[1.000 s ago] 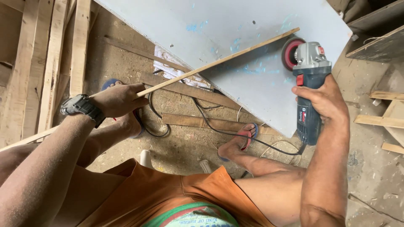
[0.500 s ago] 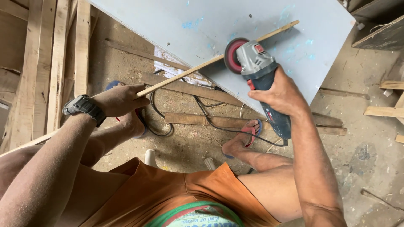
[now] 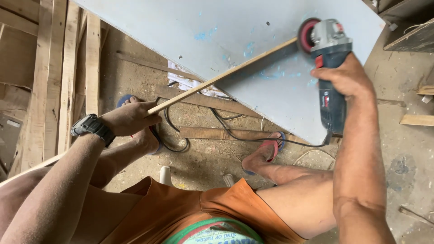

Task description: The person sits on the floor and uses an angle grinder with a sanding disc to smooth a long, thin piece of wood. They hold the wood with one hand and move the grinder along its length, occasionally flipping the wood to sand different sides.

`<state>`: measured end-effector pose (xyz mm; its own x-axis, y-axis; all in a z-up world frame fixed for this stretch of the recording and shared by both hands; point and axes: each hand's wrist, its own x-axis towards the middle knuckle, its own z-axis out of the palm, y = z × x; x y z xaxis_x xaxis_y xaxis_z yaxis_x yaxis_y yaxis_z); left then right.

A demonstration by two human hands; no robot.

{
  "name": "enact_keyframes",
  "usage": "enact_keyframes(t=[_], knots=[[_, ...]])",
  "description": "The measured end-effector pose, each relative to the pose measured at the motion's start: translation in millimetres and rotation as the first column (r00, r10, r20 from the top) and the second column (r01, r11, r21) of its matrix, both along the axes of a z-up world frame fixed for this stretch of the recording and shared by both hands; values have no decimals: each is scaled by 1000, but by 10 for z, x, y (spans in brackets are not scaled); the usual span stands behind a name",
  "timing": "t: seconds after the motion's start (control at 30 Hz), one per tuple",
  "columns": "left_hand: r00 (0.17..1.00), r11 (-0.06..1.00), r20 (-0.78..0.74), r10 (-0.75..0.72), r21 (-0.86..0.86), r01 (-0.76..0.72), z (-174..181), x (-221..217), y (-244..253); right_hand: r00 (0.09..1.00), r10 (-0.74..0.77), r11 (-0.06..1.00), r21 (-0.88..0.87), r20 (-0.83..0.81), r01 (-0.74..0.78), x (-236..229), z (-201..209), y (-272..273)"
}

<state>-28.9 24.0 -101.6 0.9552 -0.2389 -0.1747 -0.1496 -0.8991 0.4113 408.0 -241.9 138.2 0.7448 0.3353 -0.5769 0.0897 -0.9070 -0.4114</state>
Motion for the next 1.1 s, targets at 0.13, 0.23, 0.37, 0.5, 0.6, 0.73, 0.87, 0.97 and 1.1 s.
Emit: enact_keyframes(t=[0.13,0.23,0.37,0.5,0.6,0.73,0.87,0.97,1.1], knots=[[995,987,67,-76,144,65,20,-5,0,998,-52,984,171,39,44,493,-342,-274],[996,995,66,-56,87,50,-18,-3,20,999,-25,997,69,27,23,280,-163,-176],[995,995,83,-55,86,48,31,7,5,990,135,991,-14,45,-134,113,-168,-113],[996,996,-41,84,17,-84,28,7,-58,994,97,989,105,49,-102,246,-300,-205],[857,889,-358,370,-129,-438,352,105,-97,999,-21,993,116,28,17,399,-255,-232],[671,734,-593,445,-187,-653,738,221,-134,991,-125,985,128,54,117,399,-136,-294],[735,800,-506,451,-136,-584,640,204,-177,998,13,993,119,67,-21,146,13,-219],[679,772,-557,478,-102,-627,742,228,-191,992,101,991,-93,71,-94,-230,144,-67],[719,787,-485,497,-97,-609,726,209,-216,987,162,984,-79,18,-161,-547,130,19]])
